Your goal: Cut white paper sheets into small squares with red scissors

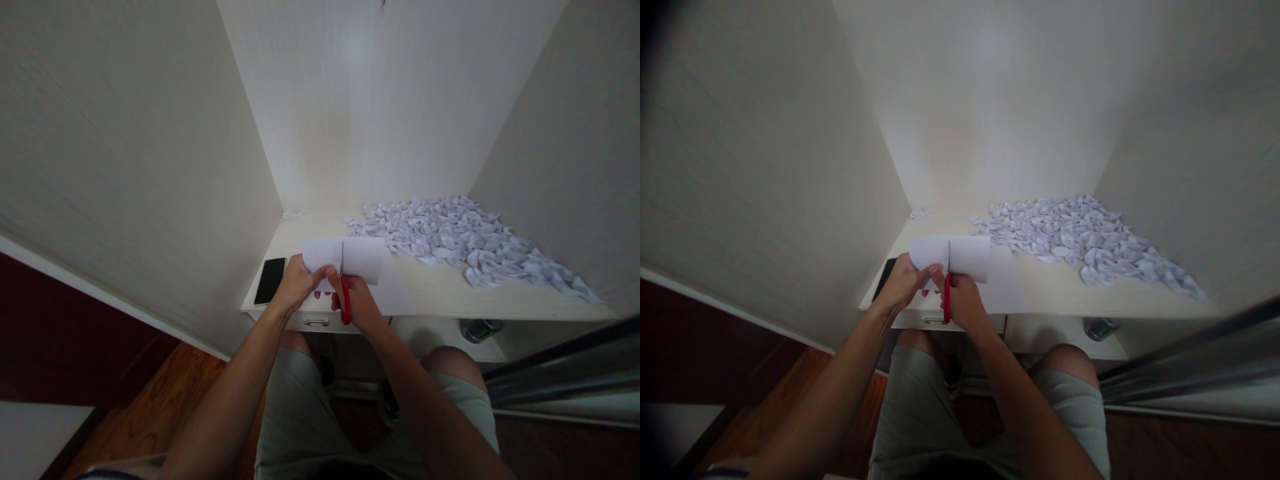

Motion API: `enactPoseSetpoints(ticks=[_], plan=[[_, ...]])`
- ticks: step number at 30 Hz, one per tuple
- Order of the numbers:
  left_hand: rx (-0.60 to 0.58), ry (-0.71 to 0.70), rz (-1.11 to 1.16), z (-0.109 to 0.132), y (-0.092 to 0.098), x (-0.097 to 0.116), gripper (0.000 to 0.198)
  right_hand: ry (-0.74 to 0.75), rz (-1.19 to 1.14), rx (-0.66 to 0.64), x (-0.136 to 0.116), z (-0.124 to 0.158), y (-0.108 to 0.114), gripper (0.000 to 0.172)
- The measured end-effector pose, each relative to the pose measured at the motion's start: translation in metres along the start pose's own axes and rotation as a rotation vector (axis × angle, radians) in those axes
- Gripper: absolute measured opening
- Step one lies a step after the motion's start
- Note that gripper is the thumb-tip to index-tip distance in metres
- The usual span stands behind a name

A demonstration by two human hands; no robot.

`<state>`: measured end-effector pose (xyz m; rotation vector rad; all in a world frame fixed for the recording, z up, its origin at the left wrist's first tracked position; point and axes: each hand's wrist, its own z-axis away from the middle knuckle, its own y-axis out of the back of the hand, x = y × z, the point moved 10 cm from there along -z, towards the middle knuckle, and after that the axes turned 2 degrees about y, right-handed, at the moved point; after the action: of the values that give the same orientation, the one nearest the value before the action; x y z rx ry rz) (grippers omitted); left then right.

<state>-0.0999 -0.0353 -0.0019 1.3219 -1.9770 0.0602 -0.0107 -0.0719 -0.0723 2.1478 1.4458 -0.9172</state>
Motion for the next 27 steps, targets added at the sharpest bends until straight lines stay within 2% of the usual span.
enactPoseSetpoints(ticks=[5,11,16,19,22,27], plan=[[0.06,0.006,0.022,0.0,0.002,0.002,0.027,-0.088,0.002,0.009,0.008,-0.002,0.003,0.076],[0.125,0.057,0.082,-0.004,0.007,0.0,0.031,-0.068,0.064,-0.029,0.012,-0.004,0.002,0.075],[0.171,0.044,0.104,-0.01,0.019,0.007,0.035,-0.075,0.165,-0.139,0.022,0.015,0.001,0.072],[0.171,0.046,0.08,-0.009,0.022,0.006,0.036,-0.132,0.132,-0.195,0.028,0.029,0.005,0.072],[0.17,0.044,0.074,-0.007,0.021,0.002,0.037,-0.158,0.075,-0.201,0.023,0.033,0.011,0.075],[0.163,0.045,0.042,-0.001,0.011,0.001,0.035,-0.169,0.047,-0.276,0.008,0.028,0.007,0.076]])
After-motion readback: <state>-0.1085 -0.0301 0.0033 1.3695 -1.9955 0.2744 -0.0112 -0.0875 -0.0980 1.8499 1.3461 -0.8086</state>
